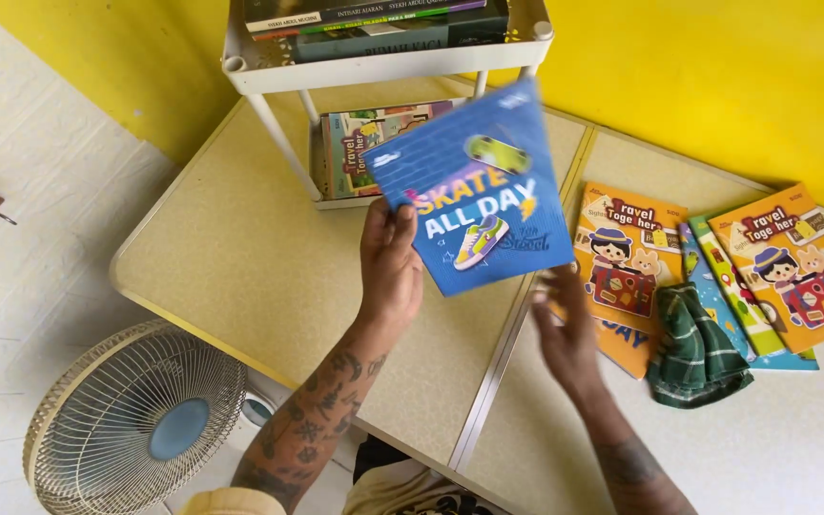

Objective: The recorder is wiping the covers of several small notebooks using a cleaning cloth.

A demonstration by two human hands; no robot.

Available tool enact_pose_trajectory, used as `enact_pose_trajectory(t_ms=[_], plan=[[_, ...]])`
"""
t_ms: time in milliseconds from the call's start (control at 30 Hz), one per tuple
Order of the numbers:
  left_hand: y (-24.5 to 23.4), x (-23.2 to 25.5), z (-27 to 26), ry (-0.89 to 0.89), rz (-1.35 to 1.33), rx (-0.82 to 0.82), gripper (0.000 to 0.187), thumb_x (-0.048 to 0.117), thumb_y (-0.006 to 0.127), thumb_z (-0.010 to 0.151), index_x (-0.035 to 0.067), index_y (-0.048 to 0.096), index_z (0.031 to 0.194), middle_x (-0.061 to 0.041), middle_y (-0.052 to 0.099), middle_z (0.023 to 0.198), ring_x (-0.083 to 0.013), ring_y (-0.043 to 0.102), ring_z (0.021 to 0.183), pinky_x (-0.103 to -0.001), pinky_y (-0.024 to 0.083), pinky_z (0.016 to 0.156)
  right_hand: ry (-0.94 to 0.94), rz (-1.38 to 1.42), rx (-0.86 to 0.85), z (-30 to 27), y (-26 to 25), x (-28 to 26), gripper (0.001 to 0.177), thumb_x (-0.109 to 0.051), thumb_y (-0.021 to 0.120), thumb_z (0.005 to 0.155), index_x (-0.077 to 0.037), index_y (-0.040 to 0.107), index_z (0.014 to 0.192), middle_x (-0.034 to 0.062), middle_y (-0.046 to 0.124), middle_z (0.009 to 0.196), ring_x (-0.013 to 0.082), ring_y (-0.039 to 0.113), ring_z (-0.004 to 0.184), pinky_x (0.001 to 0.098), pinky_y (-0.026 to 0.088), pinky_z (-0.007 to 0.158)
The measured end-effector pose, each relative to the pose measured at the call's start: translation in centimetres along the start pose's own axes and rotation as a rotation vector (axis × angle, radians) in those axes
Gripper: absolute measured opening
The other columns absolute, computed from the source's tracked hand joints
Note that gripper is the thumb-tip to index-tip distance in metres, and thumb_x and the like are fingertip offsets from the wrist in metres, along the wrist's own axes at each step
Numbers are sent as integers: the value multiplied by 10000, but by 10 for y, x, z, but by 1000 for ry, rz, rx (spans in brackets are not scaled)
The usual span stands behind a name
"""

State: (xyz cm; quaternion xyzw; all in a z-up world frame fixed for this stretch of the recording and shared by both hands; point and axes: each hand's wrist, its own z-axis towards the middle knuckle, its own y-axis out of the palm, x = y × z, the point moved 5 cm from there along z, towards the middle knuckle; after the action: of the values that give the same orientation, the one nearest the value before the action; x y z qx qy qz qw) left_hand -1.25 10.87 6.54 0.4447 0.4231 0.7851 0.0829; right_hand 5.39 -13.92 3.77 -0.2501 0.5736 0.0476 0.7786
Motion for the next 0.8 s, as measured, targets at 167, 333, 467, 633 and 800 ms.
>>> enact_pose_trajectory(t_ms=[167,333,467,633,800], plan=[[-1,12,-26,-92,-114,221,355,200,636,1021,84,500,1328,-55,614,1314,-166,598,1230,-376,509,1068,313,646,-278,-9,79,-1,587,-325,583,999,-10,457,1478,122,613,1397,246,614,1256,414,541,1042],[-24,22,-47,-21,-12,284,404,178,638,1032,66,483,1388,-64,614,1315,-180,581,1248,-405,496,1080,553,857,-280,-2,115,0,510,-283,586,997,-11,486,1416,126,658,1288,276,677,1123,444,572,982],[-62,28,-32,-100,177,335,465,177,643,998,109,474,1426,-36,597,1307,-155,588,1191,-386,511,995,410,696,-353,40,119,1,467,-268,534,1015,-33,423,1403,118,673,1214,223,717,998,405,610,870],[-119,20,-1,-223,320,322,424,287,614,1003,101,534,1377,-43,653,1235,-154,660,1056,-371,578,916,324,408,-395,110,120,23,411,-270,532,1019,-1,470,1323,95,689,1037,188,713,780,367,620,688],[-149,1,29,-450,457,326,321,347,683,982,39,682,1075,-73,773,949,-172,757,860,-312,588,736,512,332,-344,152,127,31,326,-284,601,1037,0,635,1194,23,690,905,132,617,687,288,526,642]])
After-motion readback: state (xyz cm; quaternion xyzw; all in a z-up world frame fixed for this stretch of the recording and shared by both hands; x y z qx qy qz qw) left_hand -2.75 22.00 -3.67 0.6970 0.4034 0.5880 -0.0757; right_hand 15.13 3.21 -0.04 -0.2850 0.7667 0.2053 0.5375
